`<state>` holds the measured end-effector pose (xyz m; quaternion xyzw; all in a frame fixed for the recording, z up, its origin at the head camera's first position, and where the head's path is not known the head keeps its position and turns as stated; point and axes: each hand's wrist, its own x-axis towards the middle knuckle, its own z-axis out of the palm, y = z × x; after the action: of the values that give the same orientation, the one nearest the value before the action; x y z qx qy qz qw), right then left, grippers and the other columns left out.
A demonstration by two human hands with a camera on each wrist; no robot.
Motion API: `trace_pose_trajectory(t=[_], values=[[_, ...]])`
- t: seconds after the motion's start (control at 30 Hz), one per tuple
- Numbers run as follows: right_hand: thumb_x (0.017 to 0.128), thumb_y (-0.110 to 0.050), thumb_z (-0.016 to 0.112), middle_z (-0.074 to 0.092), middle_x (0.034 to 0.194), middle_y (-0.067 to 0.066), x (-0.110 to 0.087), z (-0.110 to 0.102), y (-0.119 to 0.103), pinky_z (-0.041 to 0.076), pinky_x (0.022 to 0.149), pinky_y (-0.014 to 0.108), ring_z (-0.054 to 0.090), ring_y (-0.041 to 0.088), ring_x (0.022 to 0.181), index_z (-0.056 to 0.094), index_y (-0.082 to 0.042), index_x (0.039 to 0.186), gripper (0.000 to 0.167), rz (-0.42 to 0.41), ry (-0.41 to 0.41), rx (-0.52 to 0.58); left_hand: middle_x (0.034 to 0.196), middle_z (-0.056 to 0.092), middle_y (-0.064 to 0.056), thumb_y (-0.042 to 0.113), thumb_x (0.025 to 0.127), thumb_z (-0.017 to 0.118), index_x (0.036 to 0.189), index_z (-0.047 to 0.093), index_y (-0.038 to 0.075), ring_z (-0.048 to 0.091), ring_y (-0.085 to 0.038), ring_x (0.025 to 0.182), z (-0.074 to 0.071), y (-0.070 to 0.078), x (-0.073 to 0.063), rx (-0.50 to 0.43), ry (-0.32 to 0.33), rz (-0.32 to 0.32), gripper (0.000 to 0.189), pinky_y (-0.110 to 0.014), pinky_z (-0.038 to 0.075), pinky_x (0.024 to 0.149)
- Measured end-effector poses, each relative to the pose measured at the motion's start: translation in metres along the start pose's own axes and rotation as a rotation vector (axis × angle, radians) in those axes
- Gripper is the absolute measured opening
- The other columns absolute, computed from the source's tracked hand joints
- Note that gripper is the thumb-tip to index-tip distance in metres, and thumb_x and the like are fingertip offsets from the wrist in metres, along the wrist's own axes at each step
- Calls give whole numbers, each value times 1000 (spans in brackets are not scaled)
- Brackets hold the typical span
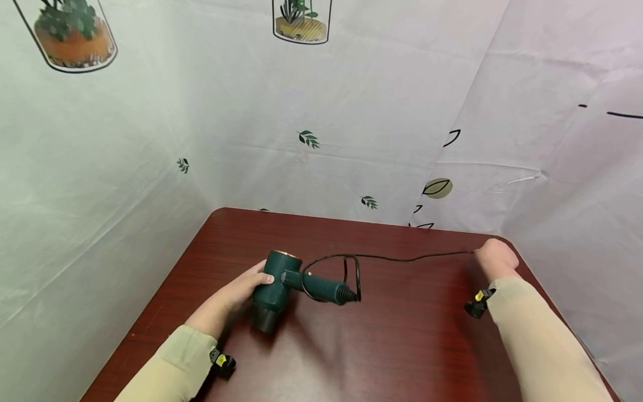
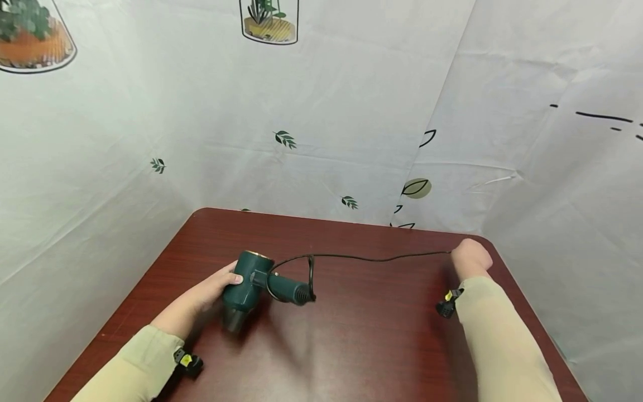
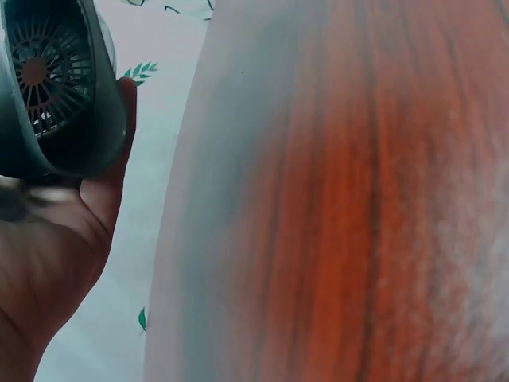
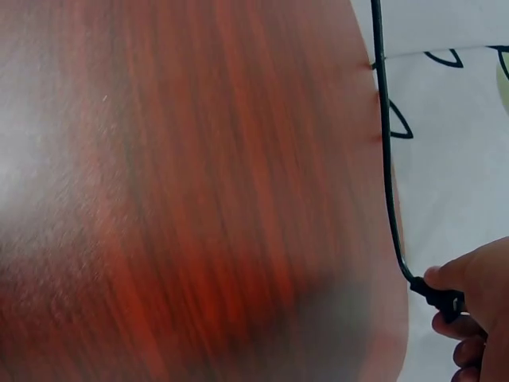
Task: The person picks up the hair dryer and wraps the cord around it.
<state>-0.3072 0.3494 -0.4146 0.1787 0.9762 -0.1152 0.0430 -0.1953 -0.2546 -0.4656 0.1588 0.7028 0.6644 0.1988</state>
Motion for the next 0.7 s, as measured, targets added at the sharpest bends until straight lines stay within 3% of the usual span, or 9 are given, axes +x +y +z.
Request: trace_pose_trajectory(t=[0.23, 0.4, 0.57, 0.7], values=[[98, -19, 48, 58, 111, 33, -7, 8, 14, 47, 61, 48, 59, 43, 89, 56, 10, 115, 35, -135, -39, 16, 111, 61, -5, 21, 91, 46, 148, 23, -2, 63, -21, 96, -2, -3, 0, -106, 126, 19, 66, -37, 50, 86], [103, -17, 43, 58, 110, 29, -11, 15, 16, 45, 69, 48, 57, 39, 90, 53, 5, 118, 29, -282, -56, 59, 111, 60, -7, 23, 92, 45, 150, 23, 2, 61, -21, 96, -2, -1, 2, -150, 225, -20, 65, -38, 49, 86], [105, -17, 45, 60, 105, 26, -14, 21, 15, 43, 70, 45, 54, 33, 84, 54, 5, 113, 25, -398, -73, 132, 112, 58, -7, 26, 96, 42, 150, 21, 5, 61, -19, 96, -2, 0, 4, -259, 326, -62, 62, -37, 49, 85], [103, -19, 53, 60, 95, 19, -17, 22, 15, 40, 66, 39, 50, 26, 78, 57, 1, 102, 21, -457, -87, 208, 115, 57, -7, 28, 96, 41, 149, 22, 4, 60, -16, 97, -6, -1, 8, -271, 399, -63, 61, -33, 47, 88]])
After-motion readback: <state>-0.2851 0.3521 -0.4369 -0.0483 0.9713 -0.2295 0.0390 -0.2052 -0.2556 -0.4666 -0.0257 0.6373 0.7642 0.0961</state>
